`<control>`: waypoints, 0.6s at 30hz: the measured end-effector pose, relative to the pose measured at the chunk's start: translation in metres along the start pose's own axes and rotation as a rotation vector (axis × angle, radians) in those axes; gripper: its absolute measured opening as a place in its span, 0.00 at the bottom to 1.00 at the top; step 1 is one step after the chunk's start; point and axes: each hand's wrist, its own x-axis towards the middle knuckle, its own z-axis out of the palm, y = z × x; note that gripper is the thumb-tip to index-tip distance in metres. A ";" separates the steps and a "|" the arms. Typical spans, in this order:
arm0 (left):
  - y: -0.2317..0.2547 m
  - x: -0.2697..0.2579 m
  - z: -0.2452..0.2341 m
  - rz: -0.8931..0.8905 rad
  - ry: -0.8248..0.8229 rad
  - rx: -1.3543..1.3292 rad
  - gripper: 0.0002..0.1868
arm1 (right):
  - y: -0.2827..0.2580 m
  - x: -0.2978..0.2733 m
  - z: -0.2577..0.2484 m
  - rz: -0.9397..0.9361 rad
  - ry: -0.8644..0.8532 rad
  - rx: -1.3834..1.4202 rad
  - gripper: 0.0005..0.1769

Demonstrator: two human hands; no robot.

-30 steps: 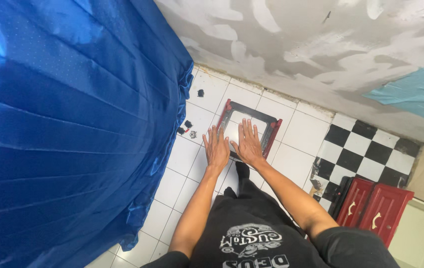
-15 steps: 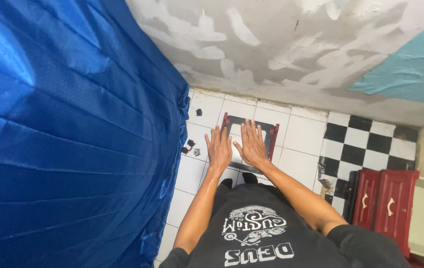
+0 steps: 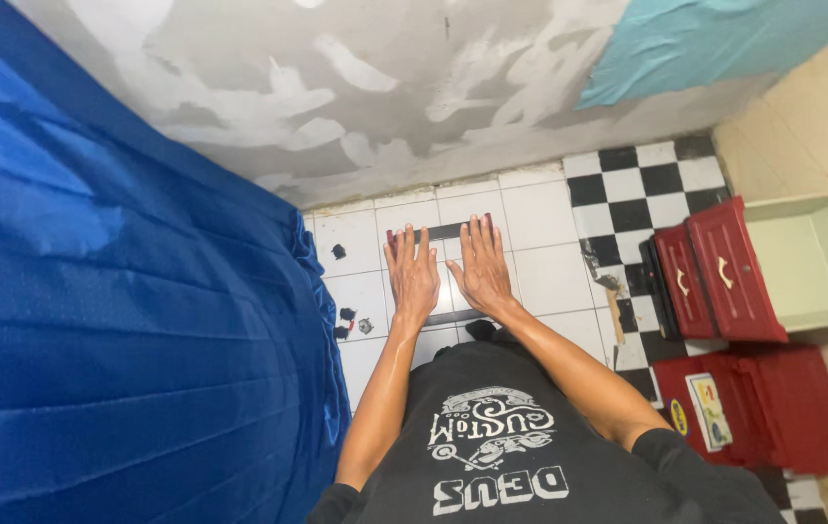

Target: The person assembles a red plastic toy kitchen set by hand. They attach red side panels to a black frame, place a red lid on top, insert a white basin into the frame, and finally fit a black frame around the basin.

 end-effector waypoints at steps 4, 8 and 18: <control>0.008 0.000 0.000 0.095 -0.044 -0.046 0.25 | -0.001 -0.019 -0.013 0.129 0.038 0.005 0.43; 0.019 -0.002 0.008 0.168 -0.115 -0.097 0.25 | -0.003 -0.045 -0.031 0.234 0.101 0.000 0.41; 0.057 -0.003 0.028 0.499 -0.329 -0.213 0.41 | -0.011 -0.100 -0.064 0.528 0.231 -0.050 0.35</control>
